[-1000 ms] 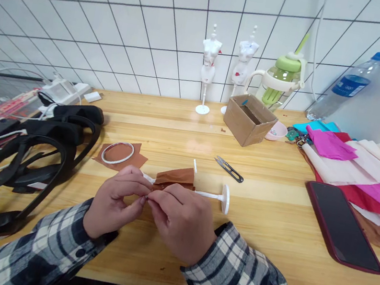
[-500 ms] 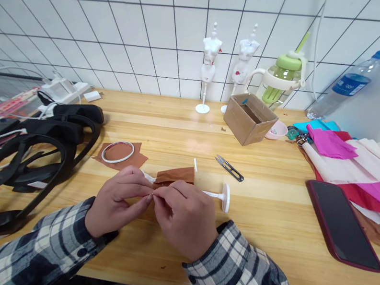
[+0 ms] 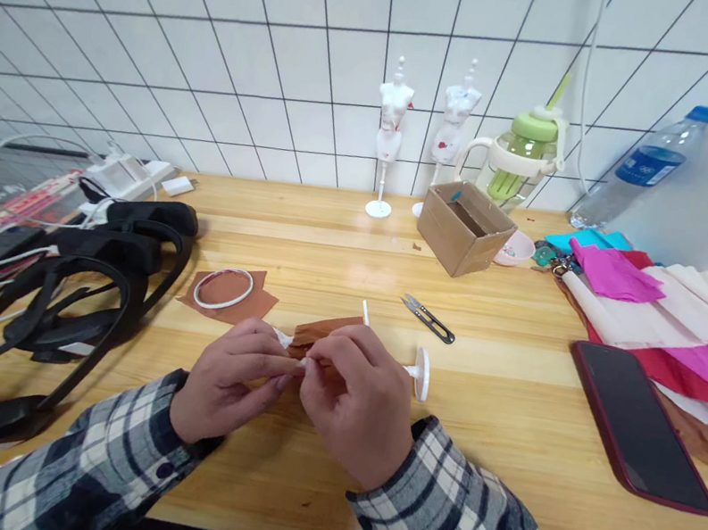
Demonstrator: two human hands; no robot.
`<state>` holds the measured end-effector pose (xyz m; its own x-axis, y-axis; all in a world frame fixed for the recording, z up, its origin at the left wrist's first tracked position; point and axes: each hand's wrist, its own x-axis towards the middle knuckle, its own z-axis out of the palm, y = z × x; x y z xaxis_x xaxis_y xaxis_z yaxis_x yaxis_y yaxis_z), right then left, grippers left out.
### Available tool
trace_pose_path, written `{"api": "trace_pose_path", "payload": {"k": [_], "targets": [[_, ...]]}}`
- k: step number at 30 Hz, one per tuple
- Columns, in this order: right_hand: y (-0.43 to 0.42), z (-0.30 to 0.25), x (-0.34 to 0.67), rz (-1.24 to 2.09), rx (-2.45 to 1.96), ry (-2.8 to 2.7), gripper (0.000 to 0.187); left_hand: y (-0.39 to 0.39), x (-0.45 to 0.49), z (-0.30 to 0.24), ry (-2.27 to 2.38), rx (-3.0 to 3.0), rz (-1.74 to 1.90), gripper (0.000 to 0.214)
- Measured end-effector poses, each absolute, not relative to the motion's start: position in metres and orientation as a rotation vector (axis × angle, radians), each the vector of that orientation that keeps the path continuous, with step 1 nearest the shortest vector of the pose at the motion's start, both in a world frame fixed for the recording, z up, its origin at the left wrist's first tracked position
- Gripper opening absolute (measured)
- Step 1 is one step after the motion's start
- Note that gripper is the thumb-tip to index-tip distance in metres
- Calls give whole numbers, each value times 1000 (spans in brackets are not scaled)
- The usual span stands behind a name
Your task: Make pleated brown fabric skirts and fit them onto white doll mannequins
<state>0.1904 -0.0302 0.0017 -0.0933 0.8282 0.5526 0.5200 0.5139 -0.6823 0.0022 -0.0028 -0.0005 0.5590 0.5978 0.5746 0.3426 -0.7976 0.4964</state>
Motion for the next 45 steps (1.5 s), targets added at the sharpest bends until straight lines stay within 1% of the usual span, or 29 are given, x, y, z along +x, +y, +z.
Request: {"api": "trace_pose_path", "payload": {"k": [7, 11, 12, 13, 14, 15, 17, 19, 20, 23, 26, 30, 37, 39, 41, 45], "targets": [[-30, 10, 205, 443, -1148, -1515, 14, 0, -4, -4, 770, 2542, 1112, 28], [-18, 32, 226, 444, -1181, -1379, 11, 2, -10, -4, 751, 2619, 1099, 29], [-13, 39, 231, 446, -1209, -1362, 11, 2, -11, -4, 752, 2615, 1109, 29], [-6, 47, 236, 437, -1238, -1364, 16, 2, -12, -4, 756, 2611, 1117, 29], [2, 54, 241, 387, -1277, -1427, 16, 2, -12, -4, 759, 2608, 1125, 29], [12, 61, 245, 297, -1326, -1535, 12, 2, -13, -4, 763, 2607, 1133, 28], [37, 70, 255, 71, -1368, -1732, 18, 2, -14, -5, 769, 2604, 1151, 27], [68, 74, 267, -118, -1430, -1742, 21, 3, -15, -5, 770, 2602, 1161, 26], [84, 73, 274, -169, -1487, -1701, 22, 4, -15, -6, 773, 2601, 1161, 26], [127, 62, 298, -163, -1711, -1577, 26, 6, -16, -7, 785, 2610, 1153, 26], [150, 46, 318, -191, -1866, -1552, 31, 6, -15, -6, 792, 2643, 1156, 25], [151, 30, 330, -203, -1881, -1615, 40, 3, -13, -5, 755, 2673, 1166, 24], [138, 25, 331, -292, -1859, -1473, 36, 4, -13, -7, 773, 2624, 1155, 20], [123, 33, 320, -233, -1801, -1444, 33, 4, -13, -8, 778, 2607, 1151, 21], [97, 45, 299, -16, -1661, -1487, 28, 3, -13, -7, 779, 2584, 1156, 21], [31, 61, 245, 395, -1306, -1934, 20, 2, -11, -6, 774, 2551, 1183, 21]]}}
